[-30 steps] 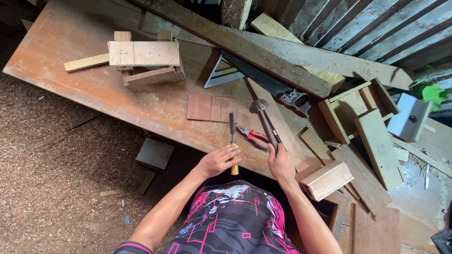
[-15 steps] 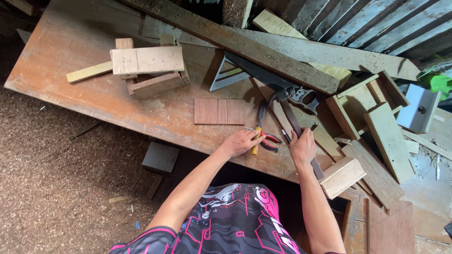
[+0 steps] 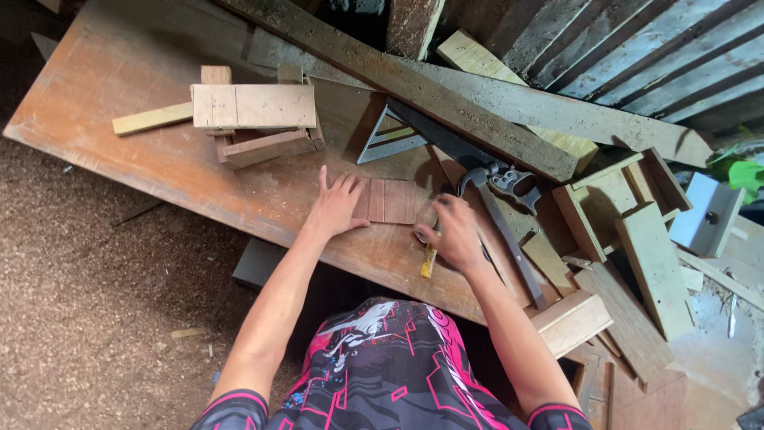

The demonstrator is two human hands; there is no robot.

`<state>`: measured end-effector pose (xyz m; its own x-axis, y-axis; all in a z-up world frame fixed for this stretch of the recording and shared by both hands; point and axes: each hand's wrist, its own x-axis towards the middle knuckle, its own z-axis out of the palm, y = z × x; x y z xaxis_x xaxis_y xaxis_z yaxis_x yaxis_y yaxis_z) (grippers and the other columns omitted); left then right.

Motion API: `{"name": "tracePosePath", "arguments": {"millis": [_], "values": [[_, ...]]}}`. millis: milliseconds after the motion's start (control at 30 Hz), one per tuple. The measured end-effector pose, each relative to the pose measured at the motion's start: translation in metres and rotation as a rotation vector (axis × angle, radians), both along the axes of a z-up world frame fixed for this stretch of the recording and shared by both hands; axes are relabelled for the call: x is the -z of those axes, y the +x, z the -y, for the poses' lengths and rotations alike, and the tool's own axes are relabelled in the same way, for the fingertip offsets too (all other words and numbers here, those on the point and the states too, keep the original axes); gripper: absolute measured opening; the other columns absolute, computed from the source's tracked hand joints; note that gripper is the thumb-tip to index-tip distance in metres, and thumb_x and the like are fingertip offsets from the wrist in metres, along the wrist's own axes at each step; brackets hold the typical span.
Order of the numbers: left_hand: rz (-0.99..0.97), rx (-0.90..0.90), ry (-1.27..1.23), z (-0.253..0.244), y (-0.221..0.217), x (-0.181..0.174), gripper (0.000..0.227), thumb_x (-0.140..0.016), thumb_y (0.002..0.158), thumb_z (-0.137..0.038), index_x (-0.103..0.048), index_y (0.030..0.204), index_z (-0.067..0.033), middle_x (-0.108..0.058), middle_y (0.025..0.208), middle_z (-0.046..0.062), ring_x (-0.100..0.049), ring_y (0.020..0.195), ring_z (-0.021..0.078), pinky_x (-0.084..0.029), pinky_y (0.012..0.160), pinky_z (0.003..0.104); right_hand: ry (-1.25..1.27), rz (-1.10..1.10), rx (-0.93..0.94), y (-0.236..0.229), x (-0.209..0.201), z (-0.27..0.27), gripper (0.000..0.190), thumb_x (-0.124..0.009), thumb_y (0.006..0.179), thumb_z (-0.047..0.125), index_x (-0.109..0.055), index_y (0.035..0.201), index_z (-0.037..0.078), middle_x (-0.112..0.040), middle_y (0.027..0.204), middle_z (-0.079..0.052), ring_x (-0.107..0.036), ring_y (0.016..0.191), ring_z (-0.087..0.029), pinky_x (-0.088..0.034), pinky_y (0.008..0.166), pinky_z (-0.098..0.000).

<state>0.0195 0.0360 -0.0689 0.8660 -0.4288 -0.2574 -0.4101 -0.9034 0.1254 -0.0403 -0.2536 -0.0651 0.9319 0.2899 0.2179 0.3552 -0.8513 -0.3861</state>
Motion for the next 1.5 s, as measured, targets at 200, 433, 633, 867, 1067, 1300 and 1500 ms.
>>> {"name": "tracePosePath", "arguments": {"millis": [200,433,633,867,1067,1300,1500], "values": [[0.083,-0.025,-0.320,-0.015,-0.005,0.017,0.073,-0.063,0.089,-0.060,-0.057,0.142,-0.0088,-0.053,0.148,0.020,-0.043,0.141,0.0357,-0.022,0.119,0.060,-0.079,0.007,-0.241,0.042,0.005,-0.021,0.053,-0.080,0.074,0.021,-0.070,0.124,0.008,-0.065,0.133,-0.011,-0.053,0.132,-0.032,-0.038,0.107,-0.0515],[-0.038,-0.115,-0.347,-0.016,-0.014,-0.013,0.060,-0.071,0.082,-0.061,-0.072,0.120,-0.0143,-0.075,0.098,0.017,-0.072,0.093,0.0367,-0.056,0.082,0.046,0.271,-0.056,-0.259,0.068,0.009,-0.007,0.036,-0.077,0.078,0.006,-0.074,0.114,0.010,-0.071,0.124,-0.012,-0.062,0.124,-0.033,-0.043,0.105,-0.0471],[0.119,-0.140,-0.451,-0.007,-0.031,-0.033,0.028,-0.069,0.089,-0.029,-0.077,0.115,-0.0216,-0.076,0.089,0.012,-0.072,0.082,0.0338,-0.057,0.070,0.047,0.547,-0.174,-0.301,0.064,-0.009,-0.015,0.030,-0.083,0.082,0.007,-0.067,0.107,0.005,-0.075,0.117,-0.012,-0.073,0.103,-0.025,-0.058,0.088,-0.0335],[0.191,-0.207,-0.521,0.002,-0.047,-0.034,0.024,-0.072,0.086,-0.033,-0.078,0.102,-0.0152,-0.074,0.077,0.014,-0.072,0.070,0.0354,-0.057,0.064,0.047,0.672,-0.361,-0.112,0.046,-0.019,-0.031,0.019,-0.084,0.084,0.009,-0.075,0.101,0.005,-0.079,0.092,-0.007,-0.074,0.087,-0.011,-0.058,0.081,-0.0276],[0.147,-0.316,-0.424,0.013,-0.050,-0.031,0.038,-0.067,0.094,-0.047,-0.077,0.089,-0.0101,-0.071,0.062,0.012,-0.071,0.054,0.0282,-0.055,0.054,0.043,0.648,-0.284,-0.014,0.038,-0.022,-0.041,0.021,-0.086,0.083,0.013,-0.073,0.097,0.003,-0.077,0.087,-0.010,-0.073,0.082,-0.016,-0.054,0.075,-0.0308],[0.150,-0.331,-0.390,0.012,-0.054,-0.022,0.044,-0.065,0.094,-0.049,-0.074,0.087,-0.0071,-0.068,0.054,0.012,-0.070,0.049,0.0291,-0.054,0.053,0.044,0.582,-0.259,0.002,0.039,-0.021,-0.047,0.028,-0.088,0.082,0.018,-0.070,0.096,0.004,-0.076,0.086,-0.012,-0.075,0.081,-0.023,-0.055,0.075,-0.0326],[0.273,-0.303,-0.392,0.010,-0.057,-0.006,0.041,-0.068,0.093,-0.049,-0.074,0.082,-0.0098,-0.070,0.066,0.013,-0.071,0.060,0.0343,-0.053,0.052,0.046,0.270,0.051,0.122,0.032,-0.030,-0.036,0.043,-0.078,0.087,0.032,-0.069,0.103,-0.007,-0.072,0.092,-0.023,-0.071,0.088,-0.042,-0.055,0.076,-0.0459]]}}
